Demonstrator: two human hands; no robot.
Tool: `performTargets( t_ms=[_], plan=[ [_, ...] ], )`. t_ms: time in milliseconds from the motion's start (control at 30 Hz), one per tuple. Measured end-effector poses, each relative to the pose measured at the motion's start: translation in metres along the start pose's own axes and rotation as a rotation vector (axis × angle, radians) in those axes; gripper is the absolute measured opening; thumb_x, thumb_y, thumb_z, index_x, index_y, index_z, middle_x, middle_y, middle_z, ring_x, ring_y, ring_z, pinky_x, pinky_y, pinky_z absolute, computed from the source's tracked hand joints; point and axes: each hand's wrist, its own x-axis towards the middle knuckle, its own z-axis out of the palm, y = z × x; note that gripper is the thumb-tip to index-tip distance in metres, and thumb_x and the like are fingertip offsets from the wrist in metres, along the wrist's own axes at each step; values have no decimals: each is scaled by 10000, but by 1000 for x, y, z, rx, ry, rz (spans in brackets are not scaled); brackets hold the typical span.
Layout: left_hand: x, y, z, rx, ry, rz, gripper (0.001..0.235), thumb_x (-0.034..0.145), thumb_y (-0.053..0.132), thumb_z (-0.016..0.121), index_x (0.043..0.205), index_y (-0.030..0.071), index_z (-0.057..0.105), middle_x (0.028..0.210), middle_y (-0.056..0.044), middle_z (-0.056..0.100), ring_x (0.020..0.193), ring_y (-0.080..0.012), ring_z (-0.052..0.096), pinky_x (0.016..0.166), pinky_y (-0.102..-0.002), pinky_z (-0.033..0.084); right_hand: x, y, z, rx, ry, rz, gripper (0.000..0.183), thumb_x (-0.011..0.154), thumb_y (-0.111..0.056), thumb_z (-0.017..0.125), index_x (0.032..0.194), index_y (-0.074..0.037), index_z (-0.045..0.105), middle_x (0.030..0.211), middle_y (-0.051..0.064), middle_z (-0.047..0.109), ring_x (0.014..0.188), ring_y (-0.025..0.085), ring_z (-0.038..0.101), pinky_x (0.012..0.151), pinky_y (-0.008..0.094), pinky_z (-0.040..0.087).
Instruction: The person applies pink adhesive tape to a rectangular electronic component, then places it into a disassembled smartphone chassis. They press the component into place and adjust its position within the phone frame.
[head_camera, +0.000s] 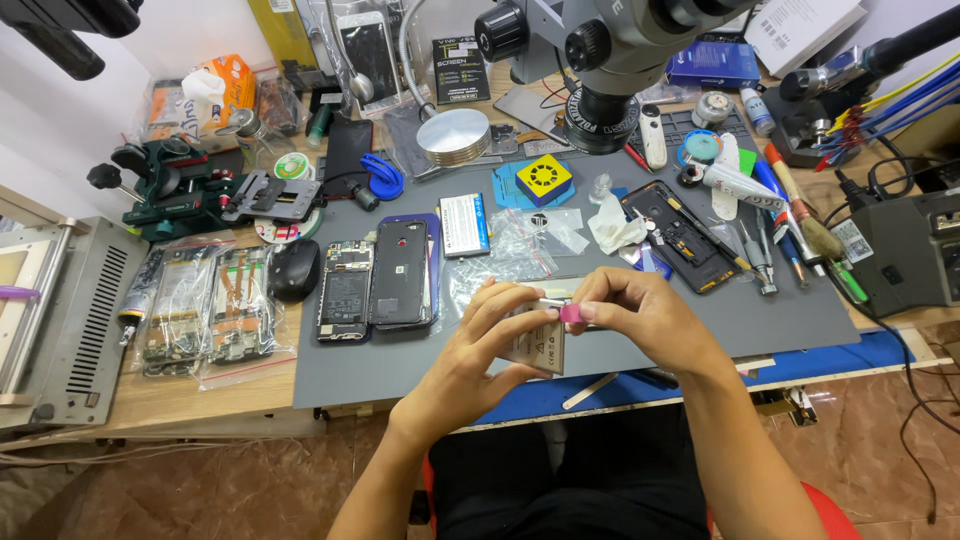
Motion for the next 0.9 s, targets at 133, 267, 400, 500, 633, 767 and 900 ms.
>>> performTargets(
  t_ms=[133, 267, 400, 500, 633, 767, 900],
  plan=[
    [3, 7, 0, -228, 31, -49, 645, 812, 206, 886, 1401, 146, 629, 1473, -104, 581, 1430, -356, 514, 1288, -594, 256, -2, 2, 15, 128, -11, -6, 212, 933, -110, 742, 778, 24, 686, 774, 182, 739, 727, 219, 701, 729, 366, 606],
    [1, 4, 7, -657, 74, -112, 708, 785, 132, 901, 1409, 23, 585, 1470, -178, 532, 1435, -330, 481, 1257, -513, 313, -2, 7, 31, 251, 27, -75, 244, 953, -108, 733, 761, 21, 655, 706, 162, 668, 678, 229, 664, 688, 369, 585],
    [1, -2, 13, -944, 106, -130, 753, 797, 101, 896, 1435, -19, 516, 1481, -220, 477, 1430, -312, 452, 1249, -496, 304, 0, 7, 40, 284, 69, -102, 265, 968, -105, 729, 751, 27, 656, 669, 154, 633, 641, 226, 643, 664, 357, 576],
    [-1, -6, 17, -1019, 125, -159, 763, 801, 123, 895, 1447, 9, 504, 1504, -195, 464, 1456, -275, 431, 1250, -454, 294, 2, 11, 46, 289, 111, -103, 252, 970, -104, 731, 768, 31, 661, 676, 147, 616, 652, 218, 634, 666, 367, 575],
    [-6, -17, 30, -1086, 163, -158, 778, 804, 135, 894, 1464, 24, 498, 1523, -232, 472, 1474, -329, 434, 1264, -541, 277, 2, 9, 52, 235, 173, -38, 299, 990, -175, 735, 751, -3, 679, 649, 136, 628, 668, 212, 637, 694, 366, 556],
    [-4, -17, 32, -1396, 288, -206, 744, 895, 231, 833, 1519, 89, 453, 1554, -263, 478, 1474, -383, 440, 1234, -555, 355, -2, 22, 47, 157, 192, 26, 465, 1020, -472, 581, 955, -29, 702, 817, 138, 662, 867, 228, 642, 886, 427, 521],
    [0, -13, 28, -1542, 346, -251, 749, 917, 352, 793, 1544, 134, 446, 1583, -269, 471, 1505, -415, 402, 1196, -578, 413, -11, 2, 59, 178, 195, -20, 535, 1019, -447, 588, 1242, 35, 658, 1028, 161, 671, 1061, 262, 647, 1099, 522, 478]
  ],
)
